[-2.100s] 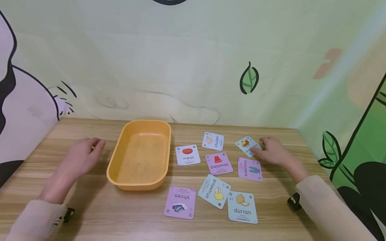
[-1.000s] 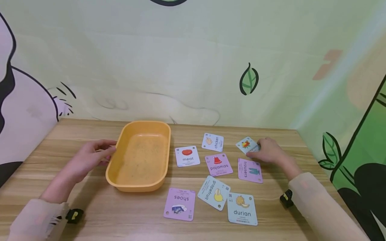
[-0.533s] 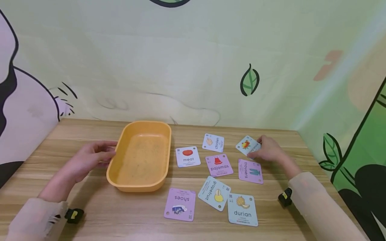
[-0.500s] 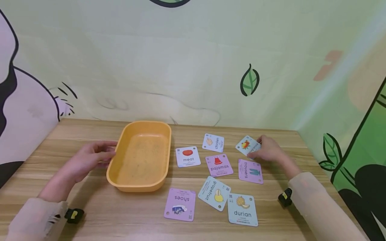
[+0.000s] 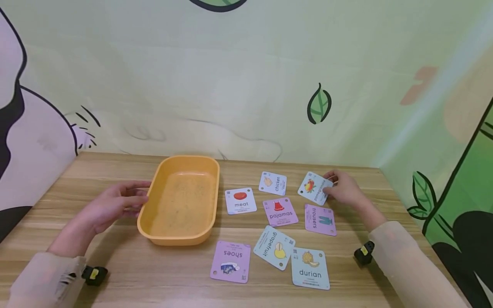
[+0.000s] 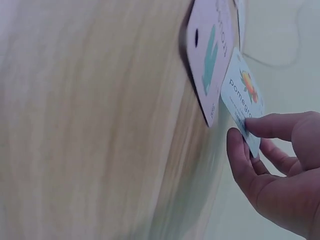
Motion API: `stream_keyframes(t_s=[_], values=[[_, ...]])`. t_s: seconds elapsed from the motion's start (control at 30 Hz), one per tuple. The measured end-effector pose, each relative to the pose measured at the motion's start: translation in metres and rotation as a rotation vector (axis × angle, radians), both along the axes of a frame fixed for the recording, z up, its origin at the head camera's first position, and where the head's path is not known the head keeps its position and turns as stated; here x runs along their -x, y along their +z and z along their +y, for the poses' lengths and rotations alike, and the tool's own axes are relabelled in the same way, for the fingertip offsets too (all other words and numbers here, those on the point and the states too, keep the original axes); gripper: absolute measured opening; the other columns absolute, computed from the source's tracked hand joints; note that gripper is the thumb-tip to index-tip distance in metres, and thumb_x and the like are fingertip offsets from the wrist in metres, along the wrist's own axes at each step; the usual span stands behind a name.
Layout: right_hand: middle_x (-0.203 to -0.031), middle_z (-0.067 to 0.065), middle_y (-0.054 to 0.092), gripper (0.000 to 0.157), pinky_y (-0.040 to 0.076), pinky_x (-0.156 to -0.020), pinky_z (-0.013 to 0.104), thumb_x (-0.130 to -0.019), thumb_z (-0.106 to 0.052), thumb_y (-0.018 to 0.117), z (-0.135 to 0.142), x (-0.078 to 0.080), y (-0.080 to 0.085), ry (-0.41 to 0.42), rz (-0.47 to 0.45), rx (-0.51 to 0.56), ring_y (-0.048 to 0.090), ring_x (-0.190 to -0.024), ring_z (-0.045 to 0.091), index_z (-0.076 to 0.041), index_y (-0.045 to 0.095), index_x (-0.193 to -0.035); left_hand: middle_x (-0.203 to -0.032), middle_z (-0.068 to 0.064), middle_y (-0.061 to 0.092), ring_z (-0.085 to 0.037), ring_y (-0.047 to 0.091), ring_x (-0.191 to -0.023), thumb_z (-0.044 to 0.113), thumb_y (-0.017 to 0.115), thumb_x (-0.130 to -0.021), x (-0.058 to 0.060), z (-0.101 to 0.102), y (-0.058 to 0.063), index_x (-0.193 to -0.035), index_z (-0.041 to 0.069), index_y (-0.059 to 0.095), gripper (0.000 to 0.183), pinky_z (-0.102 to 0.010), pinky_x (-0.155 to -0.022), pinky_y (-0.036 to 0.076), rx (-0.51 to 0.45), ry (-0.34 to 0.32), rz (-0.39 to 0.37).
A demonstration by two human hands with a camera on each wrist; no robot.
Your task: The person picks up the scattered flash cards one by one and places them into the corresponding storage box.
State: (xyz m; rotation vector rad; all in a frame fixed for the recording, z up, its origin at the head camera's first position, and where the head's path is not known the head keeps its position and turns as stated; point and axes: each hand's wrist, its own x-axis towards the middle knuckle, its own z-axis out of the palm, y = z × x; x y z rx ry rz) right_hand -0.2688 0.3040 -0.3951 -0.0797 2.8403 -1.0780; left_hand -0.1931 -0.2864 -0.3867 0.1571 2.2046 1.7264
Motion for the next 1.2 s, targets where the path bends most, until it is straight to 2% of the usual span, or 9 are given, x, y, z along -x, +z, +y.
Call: stream_keyframes(t_s=[0.13,0.37,0.6,1.0,1.2], values=[[-0.122,0.030,0.054,0.037,0.058,-0.085,0.042,-0.095,0.005,0.060,-0.001,0.000,0.000,-0.023,-0.008,0.070,0.058,-0.104,0.038,0.012,0.052,-0.131,-0.128,-0.025,0.055,-0.019,0.066,-0.097,0.011,0.059,-0.105,-0.001,0.000,0.000,-0.154,-0.011,0.029,0.062,-0.036,-0.083,0.060,0.011,-0.005,-0.004],[-0.125,0.029,0.051,0.038,0.059,-0.084,0.037,-0.098,0.003,0.056,0.002,0.001,-0.001,-0.037,-0.053,0.178,0.059,-0.104,0.035,0.011,0.051,-0.135,-0.131,-0.027,0.052,-0.019,0.068,-0.099,0.010,0.058,-0.105,-0.001,0.002,0.001,-0.155,-0.011,0.028,0.062,-0.037,-0.083,0.060,-0.005,-0.007,-0.009],[-0.136,0.028,0.047,0.046,0.056,-0.095,0.044,-0.099,0.000,0.055,-0.007,-0.001,0.012,-0.041,-0.128,0.305,0.055,-0.113,0.037,0.007,0.046,-0.144,-0.133,-0.026,0.051,-0.020,0.068,-0.101,0.011,0.057,-0.106,0.000,0.001,0.000,-0.156,-0.009,0.028,0.062,-0.039,-0.084,0.060,-0.006,-0.014,-0.022],[-0.137,0.027,0.050,0.046,0.052,-0.098,0.052,-0.099,0.001,0.059,-0.039,-0.009,0.024,0.048,-0.159,0.399,0.057,-0.114,0.038,0.006,0.049,-0.143,-0.139,-0.028,0.047,-0.022,0.067,-0.102,0.013,0.057,-0.106,0.001,-0.002,-0.001,-0.156,-0.009,0.028,0.061,-0.039,-0.085,0.060,-0.019,-0.033,-0.048],[-0.133,0.025,0.053,0.044,0.056,-0.093,0.045,-0.097,0.001,0.062,-0.061,-0.017,0.030,0.086,-0.158,0.405,0.059,-0.110,0.035,0.005,0.053,-0.140,-0.138,-0.028,0.047,-0.022,0.066,-0.102,0.013,0.057,-0.106,0.001,-0.004,-0.001,-0.156,-0.009,0.027,0.062,-0.040,-0.085,0.060,-0.021,-0.038,-0.052]])
